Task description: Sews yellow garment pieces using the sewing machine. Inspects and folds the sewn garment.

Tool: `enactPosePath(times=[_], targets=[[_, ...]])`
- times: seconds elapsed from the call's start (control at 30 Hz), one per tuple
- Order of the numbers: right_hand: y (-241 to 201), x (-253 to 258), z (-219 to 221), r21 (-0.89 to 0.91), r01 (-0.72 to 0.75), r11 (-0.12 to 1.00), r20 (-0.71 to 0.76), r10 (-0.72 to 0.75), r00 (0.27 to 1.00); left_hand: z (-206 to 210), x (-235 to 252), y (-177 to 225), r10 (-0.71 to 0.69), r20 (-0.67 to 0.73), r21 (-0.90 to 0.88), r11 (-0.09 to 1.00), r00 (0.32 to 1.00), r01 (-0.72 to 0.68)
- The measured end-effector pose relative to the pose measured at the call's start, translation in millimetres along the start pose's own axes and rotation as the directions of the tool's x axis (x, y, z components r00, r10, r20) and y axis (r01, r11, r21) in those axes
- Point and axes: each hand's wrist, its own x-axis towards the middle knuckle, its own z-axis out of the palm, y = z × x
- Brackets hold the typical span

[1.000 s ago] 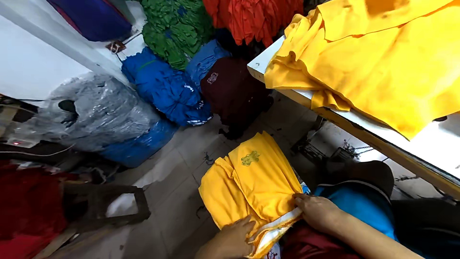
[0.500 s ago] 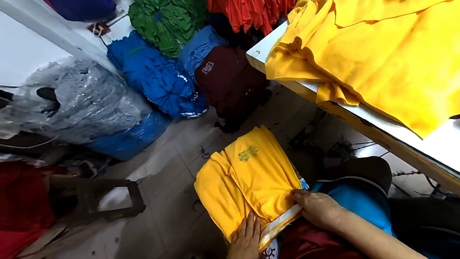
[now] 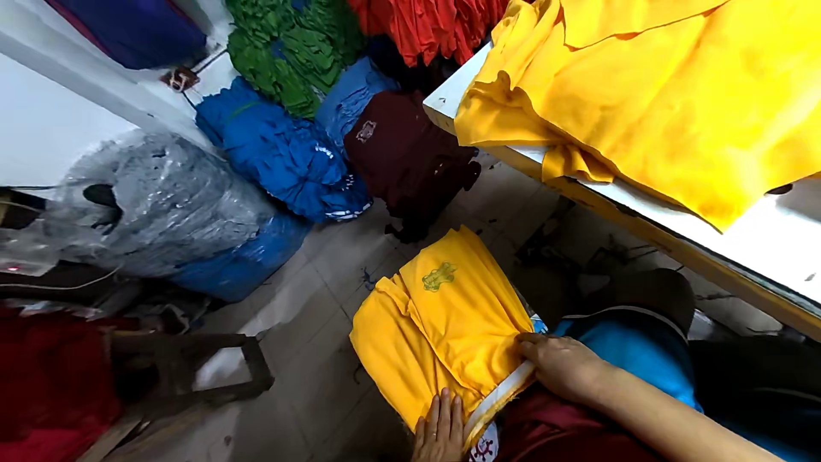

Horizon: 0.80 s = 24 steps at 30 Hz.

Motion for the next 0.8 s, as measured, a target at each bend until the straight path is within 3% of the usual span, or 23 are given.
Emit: enactPosePath(times=[0.1,0.27,0.47,0.57,0.67,0.8], targets=[[2.2,-1.3,0.4,-0.005,0.067,0.998,-0.044,-0.067,0.997,10.7,-1.1,-5.1,0.042,-0.109,0.009,0.999,0.993,-0.041],[9.8,-1.3,5.2,-0.048,0.244,0.969,-0.152,-0.248,0.957,7.2,-4.5,-2.8,0.062,-0.130,-0.011,0.998,0.990,-0.064],[16.3,2.1,15.5,-0.152,0.370,0.917,-0.310,-0.400,0.863,14.7,-6.3,-1.7,0.286,-0.375,0.050,0.956,0.882,-0.289],[16.5,1.5,15.1,-0.150,0.373,0.916,-0.280,-0.401,0.872,10.2,-0.9,3.8,0.383,-0.394,0.077,0.920,0.836,-0.385],[16.1,1.7,13.4,-0.123,0.345,0.931,-0.247,-0.365,0.898,8.5,4.8,4.5,0.434,-0.344,0.042,0.893,0.833,-0.448],[7.5,-0.5,5.5,-0.058,0.184,0.981,-0.152,-0.191,0.970,17.8,11.7,0.9,0.477,-0.376,0.051,0.867,0.794,-0.496]])
